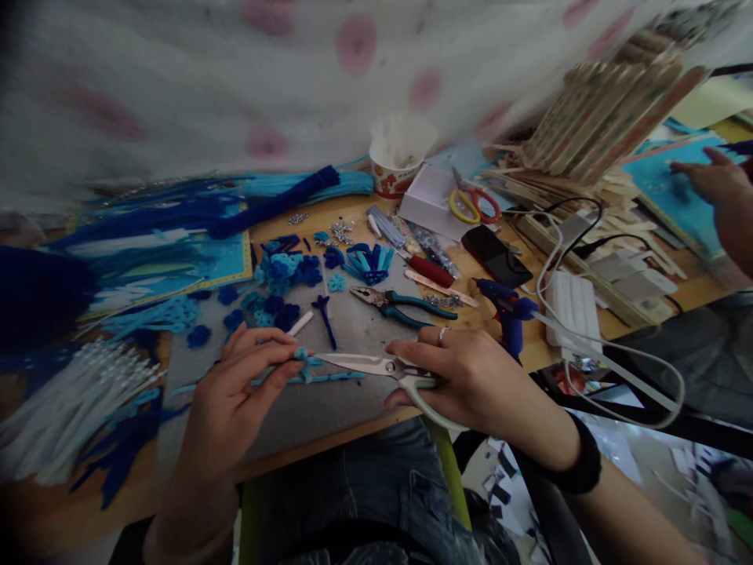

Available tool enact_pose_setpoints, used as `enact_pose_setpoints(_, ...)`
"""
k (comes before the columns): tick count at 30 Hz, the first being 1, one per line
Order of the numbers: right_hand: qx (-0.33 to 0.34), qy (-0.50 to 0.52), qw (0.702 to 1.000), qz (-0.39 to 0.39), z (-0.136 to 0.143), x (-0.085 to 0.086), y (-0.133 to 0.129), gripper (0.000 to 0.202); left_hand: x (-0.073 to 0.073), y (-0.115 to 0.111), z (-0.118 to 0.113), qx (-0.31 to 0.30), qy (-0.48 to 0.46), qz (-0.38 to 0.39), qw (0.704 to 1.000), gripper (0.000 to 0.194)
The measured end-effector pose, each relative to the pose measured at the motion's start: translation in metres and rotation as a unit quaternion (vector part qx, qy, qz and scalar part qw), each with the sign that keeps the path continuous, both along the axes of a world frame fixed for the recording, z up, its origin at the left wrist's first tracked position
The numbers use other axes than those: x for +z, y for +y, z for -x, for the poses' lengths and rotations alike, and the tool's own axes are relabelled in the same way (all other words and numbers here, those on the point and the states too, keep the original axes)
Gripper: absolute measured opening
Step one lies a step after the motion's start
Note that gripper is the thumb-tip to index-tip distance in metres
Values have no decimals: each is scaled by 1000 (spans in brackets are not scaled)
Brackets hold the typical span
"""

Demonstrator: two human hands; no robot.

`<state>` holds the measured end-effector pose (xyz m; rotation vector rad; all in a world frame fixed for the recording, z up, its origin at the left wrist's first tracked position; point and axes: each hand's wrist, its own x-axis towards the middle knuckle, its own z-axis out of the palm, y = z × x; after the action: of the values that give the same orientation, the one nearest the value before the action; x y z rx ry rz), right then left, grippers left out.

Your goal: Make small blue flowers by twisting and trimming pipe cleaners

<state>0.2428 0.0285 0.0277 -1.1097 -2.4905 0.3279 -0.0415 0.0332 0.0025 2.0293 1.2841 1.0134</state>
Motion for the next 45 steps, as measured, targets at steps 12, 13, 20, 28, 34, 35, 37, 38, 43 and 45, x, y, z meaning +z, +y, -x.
enact_pose_setpoints(12,-5,53,994,94,3,-5,-1,46,-8,-4,-9,48,-150,113,981,8)
enact_pose_setpoints(13,-1,58,993,98,3,-6,-2,45,-7,-4,-10,50,-152,113,981,8)
enact_pose_setpoints(20,-2,103,991,90,12,-5,-4,48,-1,-6,-21,70,-214,172,959,7)
enact_pose_setpoints(28,-3,92,993,74,13,-7,-6,49,-3,-10,-23,66,-243,177,951,8)
enact_pose_setpoints(34,-1,92,994,51,12,-8,-7,49,-1,-10,-23,65,-246,178,951,8)
enact_pose_setpoints(35,-4,96,994,49,11,-8,-7,49,-1,-10,-23,66,-251,184,948,8)
enact_pose_setpoints(37,-19,110,992,55,10,-8,-7,48,0,-10,-24,74,-264,208,939,7)
enact_pose_setpoints(38,-29,117,991,62,10,-7,-7,48,0,-11,-24,78,-273,226,932,7)
enact_pose_setpoints(43,-48,106,990,83,9,-5,-5,56,-7,-11,-25,79,-327,292,895,14)
enact_pose_setpoints(45,-37,100,990,90,7,-4,-4,54,-10,-11,-25,81,-343,293,889,15)
